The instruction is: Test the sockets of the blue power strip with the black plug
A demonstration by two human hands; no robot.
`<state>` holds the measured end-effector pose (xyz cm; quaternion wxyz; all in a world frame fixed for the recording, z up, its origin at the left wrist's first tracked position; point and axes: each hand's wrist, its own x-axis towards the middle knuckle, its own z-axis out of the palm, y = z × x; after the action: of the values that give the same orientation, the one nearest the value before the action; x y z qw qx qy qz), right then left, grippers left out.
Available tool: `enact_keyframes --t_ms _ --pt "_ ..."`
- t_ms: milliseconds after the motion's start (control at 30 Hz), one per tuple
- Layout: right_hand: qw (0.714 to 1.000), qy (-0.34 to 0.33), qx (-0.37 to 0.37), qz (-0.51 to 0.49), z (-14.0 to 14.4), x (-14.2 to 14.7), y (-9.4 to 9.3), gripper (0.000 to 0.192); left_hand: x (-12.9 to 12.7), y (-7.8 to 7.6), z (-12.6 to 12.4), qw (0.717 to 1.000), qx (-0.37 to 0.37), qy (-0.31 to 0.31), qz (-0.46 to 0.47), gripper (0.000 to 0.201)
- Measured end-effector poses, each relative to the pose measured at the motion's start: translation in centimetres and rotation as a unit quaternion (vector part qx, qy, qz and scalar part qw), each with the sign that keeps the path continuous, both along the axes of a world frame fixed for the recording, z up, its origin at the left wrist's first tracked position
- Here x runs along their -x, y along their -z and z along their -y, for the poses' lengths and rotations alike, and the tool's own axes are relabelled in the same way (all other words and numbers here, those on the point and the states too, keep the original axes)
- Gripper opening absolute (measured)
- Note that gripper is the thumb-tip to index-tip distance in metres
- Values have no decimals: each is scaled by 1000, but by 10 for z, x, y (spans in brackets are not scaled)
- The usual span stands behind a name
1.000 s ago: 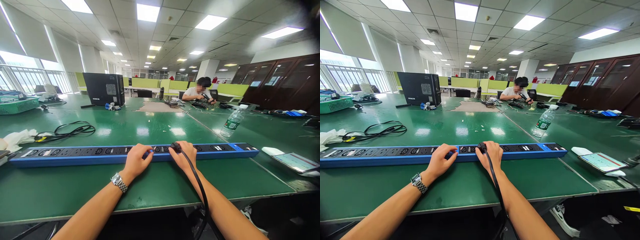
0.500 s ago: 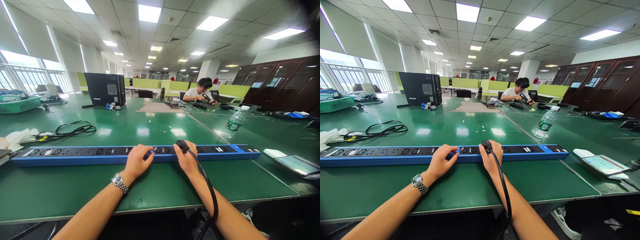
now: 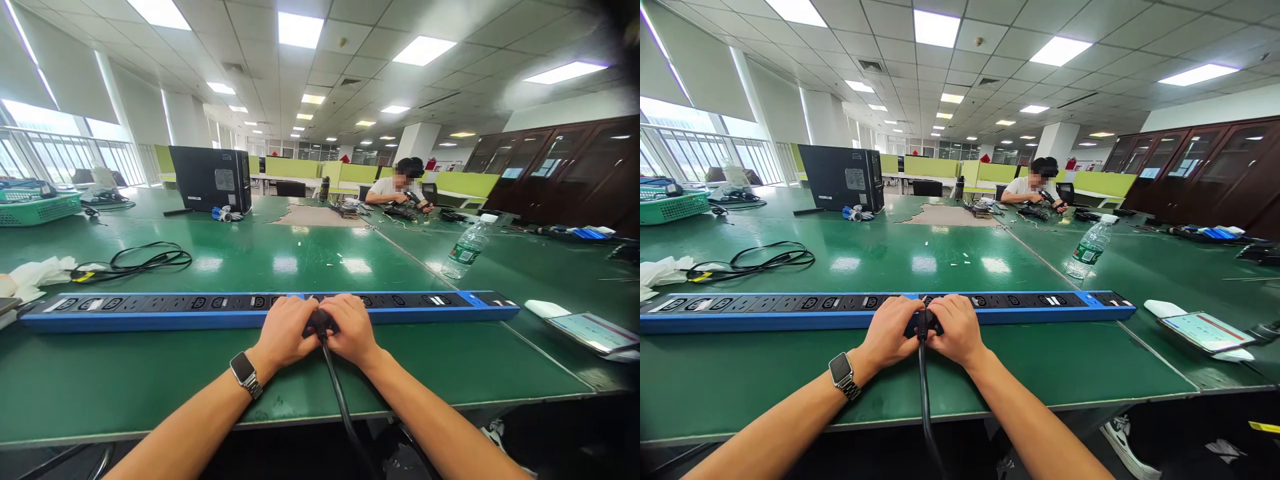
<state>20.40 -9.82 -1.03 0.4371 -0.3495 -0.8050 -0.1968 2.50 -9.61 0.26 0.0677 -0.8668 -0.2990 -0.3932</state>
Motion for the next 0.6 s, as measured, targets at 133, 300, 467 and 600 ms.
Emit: enact_keyframes --t_ms 133,300,467,600 --pt "1000 0 9 18 0 -1 -1 23 6 -3 -5 1000 -3 -6 0 17" --pt "997 55 54 -26 -2 -5 2 27 59 -6 -28 978 36 -136 155 26" --pt "995 49 82 -37 -2 -4 2 20 123 -8 -36 929 111 -265 233 44" --pt "995 40 83 -43 -2 -2 3 18 141 -6 -32 936 173 -259 166 51"
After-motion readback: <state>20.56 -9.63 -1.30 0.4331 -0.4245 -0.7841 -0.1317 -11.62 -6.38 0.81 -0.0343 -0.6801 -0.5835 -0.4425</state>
